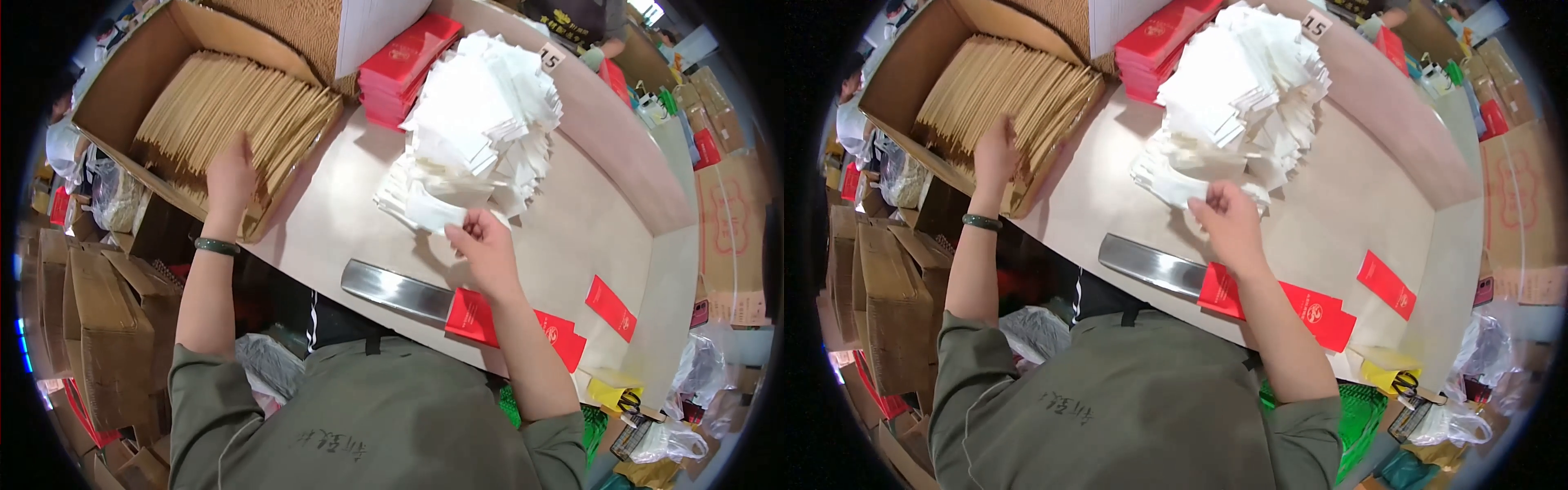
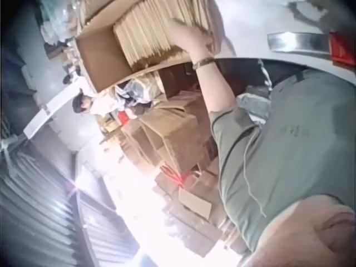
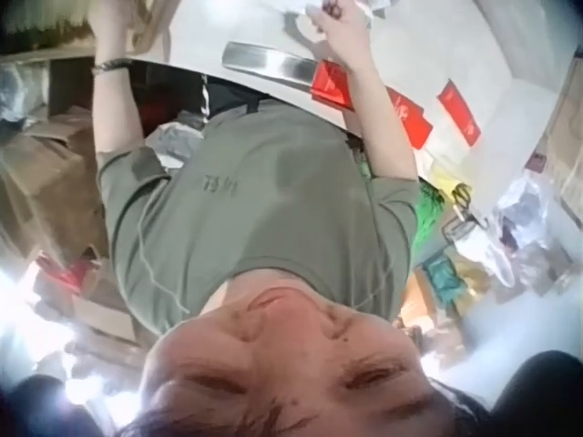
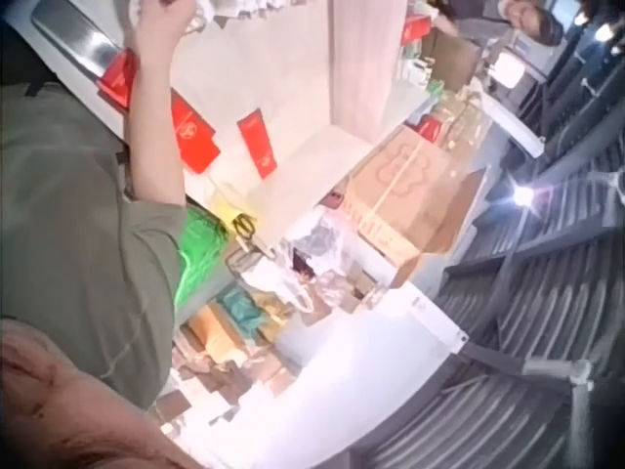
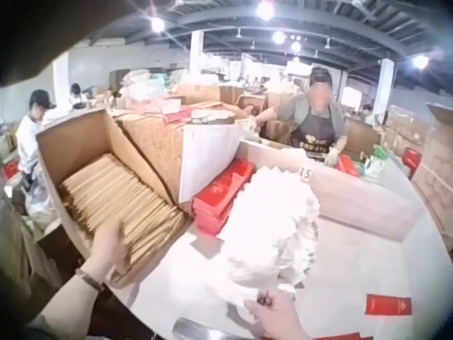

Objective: The recorder packages disposable chopsticks into red paper envelopes and writes in a production ledger.

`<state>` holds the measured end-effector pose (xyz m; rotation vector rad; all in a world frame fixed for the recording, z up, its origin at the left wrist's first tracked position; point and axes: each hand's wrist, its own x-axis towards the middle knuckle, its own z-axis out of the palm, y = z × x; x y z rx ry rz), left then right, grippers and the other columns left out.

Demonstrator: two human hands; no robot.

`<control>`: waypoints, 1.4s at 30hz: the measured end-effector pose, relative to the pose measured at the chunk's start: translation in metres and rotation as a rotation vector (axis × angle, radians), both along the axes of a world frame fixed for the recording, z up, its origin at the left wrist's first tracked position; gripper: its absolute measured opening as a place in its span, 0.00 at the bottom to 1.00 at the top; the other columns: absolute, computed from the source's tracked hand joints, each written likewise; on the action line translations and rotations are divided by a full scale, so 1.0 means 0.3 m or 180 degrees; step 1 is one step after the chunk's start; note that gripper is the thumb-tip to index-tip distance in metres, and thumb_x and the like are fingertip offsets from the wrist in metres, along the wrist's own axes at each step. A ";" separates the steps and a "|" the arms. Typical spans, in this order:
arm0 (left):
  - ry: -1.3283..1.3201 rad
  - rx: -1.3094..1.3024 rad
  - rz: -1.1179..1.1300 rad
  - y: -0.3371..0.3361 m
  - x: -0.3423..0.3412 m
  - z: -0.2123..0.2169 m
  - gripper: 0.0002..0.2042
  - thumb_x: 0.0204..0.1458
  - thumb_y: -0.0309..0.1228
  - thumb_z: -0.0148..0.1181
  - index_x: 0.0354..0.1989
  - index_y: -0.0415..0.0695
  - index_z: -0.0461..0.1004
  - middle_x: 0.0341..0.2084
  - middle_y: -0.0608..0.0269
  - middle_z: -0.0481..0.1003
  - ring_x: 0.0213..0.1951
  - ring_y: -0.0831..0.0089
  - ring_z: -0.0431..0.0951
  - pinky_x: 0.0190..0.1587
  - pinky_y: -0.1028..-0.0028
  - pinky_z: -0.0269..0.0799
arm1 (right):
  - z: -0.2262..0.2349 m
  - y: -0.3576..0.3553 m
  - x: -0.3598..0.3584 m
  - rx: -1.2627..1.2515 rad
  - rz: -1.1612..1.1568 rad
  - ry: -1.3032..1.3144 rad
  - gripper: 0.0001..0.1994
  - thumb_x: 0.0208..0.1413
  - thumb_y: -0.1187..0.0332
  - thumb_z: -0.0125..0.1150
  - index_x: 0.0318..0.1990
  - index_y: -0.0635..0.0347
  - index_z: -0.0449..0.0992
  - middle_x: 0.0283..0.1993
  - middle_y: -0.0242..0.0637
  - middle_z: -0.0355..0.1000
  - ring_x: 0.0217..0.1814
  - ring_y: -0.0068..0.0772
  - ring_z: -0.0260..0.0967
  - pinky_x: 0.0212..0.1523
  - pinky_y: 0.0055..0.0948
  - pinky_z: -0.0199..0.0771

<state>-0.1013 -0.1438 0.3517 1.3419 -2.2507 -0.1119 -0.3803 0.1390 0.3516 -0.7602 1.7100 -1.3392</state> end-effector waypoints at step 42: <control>0.1789 0.3567 -0.1200 0.367 0.001 -0.120 0.06 0.59 0.29 0.62 0.35 0.39 0.75 0.26 0.73 0.74 0.29 0.86 0.70 0.34 0.83 0.66 | -0.092 0.146 0.227 -0.0266 0.0589 0.2877 0.12 0.47 0.66 0.70 0.37 0.60 0.77 0.48 0.42 0.73 0.50 0.50 0.70 0.53 0.43 0.68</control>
